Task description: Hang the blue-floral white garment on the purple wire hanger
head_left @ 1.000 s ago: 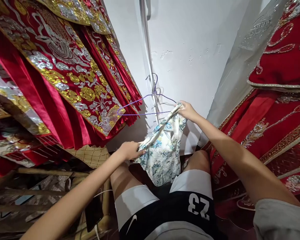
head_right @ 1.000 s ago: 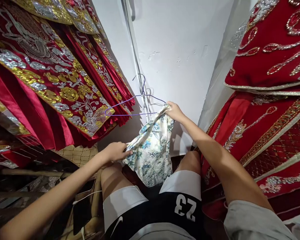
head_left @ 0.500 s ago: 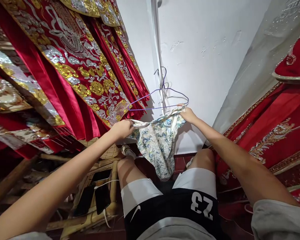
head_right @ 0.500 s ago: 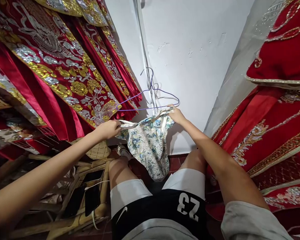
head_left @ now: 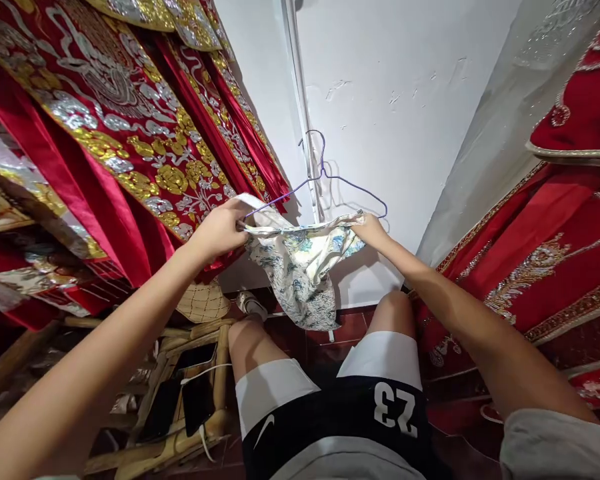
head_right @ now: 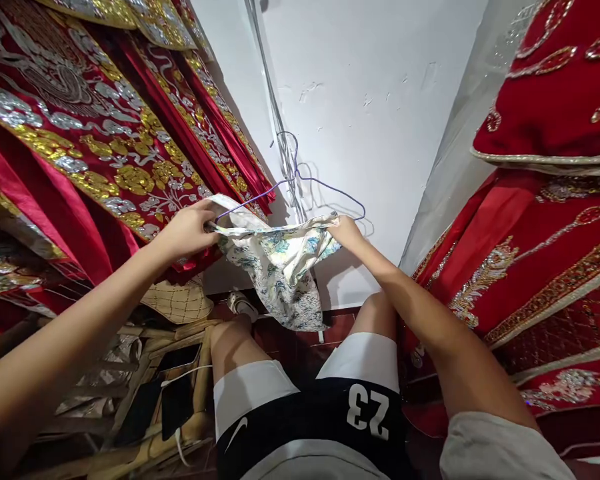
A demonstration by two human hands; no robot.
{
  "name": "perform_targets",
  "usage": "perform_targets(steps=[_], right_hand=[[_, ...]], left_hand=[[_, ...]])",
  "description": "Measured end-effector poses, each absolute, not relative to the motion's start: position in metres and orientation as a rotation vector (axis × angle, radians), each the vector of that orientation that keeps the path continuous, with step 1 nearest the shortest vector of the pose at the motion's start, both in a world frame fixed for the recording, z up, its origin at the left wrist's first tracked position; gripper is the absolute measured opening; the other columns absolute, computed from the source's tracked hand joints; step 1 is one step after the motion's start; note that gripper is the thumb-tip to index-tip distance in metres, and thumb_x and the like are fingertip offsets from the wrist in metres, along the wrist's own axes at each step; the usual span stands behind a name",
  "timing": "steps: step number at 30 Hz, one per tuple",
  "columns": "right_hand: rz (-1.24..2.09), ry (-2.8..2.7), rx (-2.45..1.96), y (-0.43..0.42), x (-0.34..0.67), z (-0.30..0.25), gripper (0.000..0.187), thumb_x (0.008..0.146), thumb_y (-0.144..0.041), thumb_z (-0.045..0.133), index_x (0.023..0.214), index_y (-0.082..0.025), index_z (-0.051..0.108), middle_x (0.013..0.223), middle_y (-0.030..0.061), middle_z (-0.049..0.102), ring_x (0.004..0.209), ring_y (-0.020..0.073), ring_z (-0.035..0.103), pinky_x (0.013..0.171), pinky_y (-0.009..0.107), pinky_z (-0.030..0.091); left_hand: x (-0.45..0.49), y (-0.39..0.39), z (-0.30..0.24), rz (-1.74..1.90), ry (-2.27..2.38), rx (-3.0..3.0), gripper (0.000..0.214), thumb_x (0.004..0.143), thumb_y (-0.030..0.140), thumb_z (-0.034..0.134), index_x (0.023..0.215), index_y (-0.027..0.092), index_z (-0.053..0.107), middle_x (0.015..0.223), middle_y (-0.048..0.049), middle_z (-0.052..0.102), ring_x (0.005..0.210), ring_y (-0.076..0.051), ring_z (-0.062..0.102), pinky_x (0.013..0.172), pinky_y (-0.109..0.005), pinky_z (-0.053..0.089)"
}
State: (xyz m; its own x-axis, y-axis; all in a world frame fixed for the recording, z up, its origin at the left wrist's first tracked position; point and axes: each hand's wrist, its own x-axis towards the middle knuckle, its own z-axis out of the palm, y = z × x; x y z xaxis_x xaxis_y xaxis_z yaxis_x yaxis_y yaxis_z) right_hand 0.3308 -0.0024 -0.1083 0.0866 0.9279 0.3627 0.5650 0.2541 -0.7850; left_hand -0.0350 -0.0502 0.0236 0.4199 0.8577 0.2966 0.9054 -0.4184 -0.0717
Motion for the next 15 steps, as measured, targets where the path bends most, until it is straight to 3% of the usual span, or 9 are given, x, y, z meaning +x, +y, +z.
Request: perform_targets(steps=[4, 7, 12, 15], right_hand=[[0.357, -1.617, -1.529, -0.021, 0.339, -0.095, 0.018, 0.073, -0.025, 0.058, 0.056, -0.02, 0.052, 0.052, -0.0001, 0.052, 0.056, 0.0159, 0.048, 0.056, 0.027, 0.036], [0.226, -1.65, -1.634, -0.03, 0.34, -0.086, 0.018, 0.072, -0.025, 0.059, 0.055, -0.021, 0.053, 0.054, 0.003, 0.055, 0.057, 0.0176, 0.049, 0.057, 0.029, 0.034], [0.264, -1.7, -1.657, -0.051, 0.328, -0.081, 0.012, 0.071, -0.019, 0.055, 0.061, -0.018, 0.062, 0.06, 0.0062, 0.062, 0.06, 0.0198, 0.054, 0.058, 0.029, 0.034], [0.387, -1.751, -1.458, -0.071, 0.318, -0.086, 0.018, 0.072, -0.015, 0.05, 0.067, -0.018, 0.068, 0.061, 0.0034, 0.064, 0.061, 0.0185, 0.056, 0.058, 0.028, 0.036]], left_hand=[[-0.028, -0.042, 0.021, -0.208, -1.467, -2.511, 0.015, 0.067, 0.023, 0.055, 0.074, 0.015, 0.065, 0.113, -0.0152, 0.068, 0.105, -0.032, 0.066, 0.096, -0.04, 0.054], [-0.03, -0.048, 0.012, -0.148, -1.466, -2.458, 0.02, 0.073, 0.026, 0.053, 0.079, 0.013, 0.067, 0.112, -0.0166, 0.068, 0.103, -0.032, 0.067, 0.094, -0.041, 0.054], [-0.014, -0.061, 0.016, -0.409, -1.342, -2.567, 0.025, 0.078, 0.027, 0.051, 0.092, 0.015, 0.068, 0.137, -0.0154, 0.06, 0.123, -0.034, 0.06, 0.103, -0.045, 0.05], [0.012, -0.051, 0.019, -0.686, -1.255, -2.676, 0.023, 0.081, 0.024, 0.053, 0.099, 0.014, 0.064, 0.131, -0.0168, 0.06, 0.115, -0.03, 0.061, 0.1, -0.045, 0.05]])
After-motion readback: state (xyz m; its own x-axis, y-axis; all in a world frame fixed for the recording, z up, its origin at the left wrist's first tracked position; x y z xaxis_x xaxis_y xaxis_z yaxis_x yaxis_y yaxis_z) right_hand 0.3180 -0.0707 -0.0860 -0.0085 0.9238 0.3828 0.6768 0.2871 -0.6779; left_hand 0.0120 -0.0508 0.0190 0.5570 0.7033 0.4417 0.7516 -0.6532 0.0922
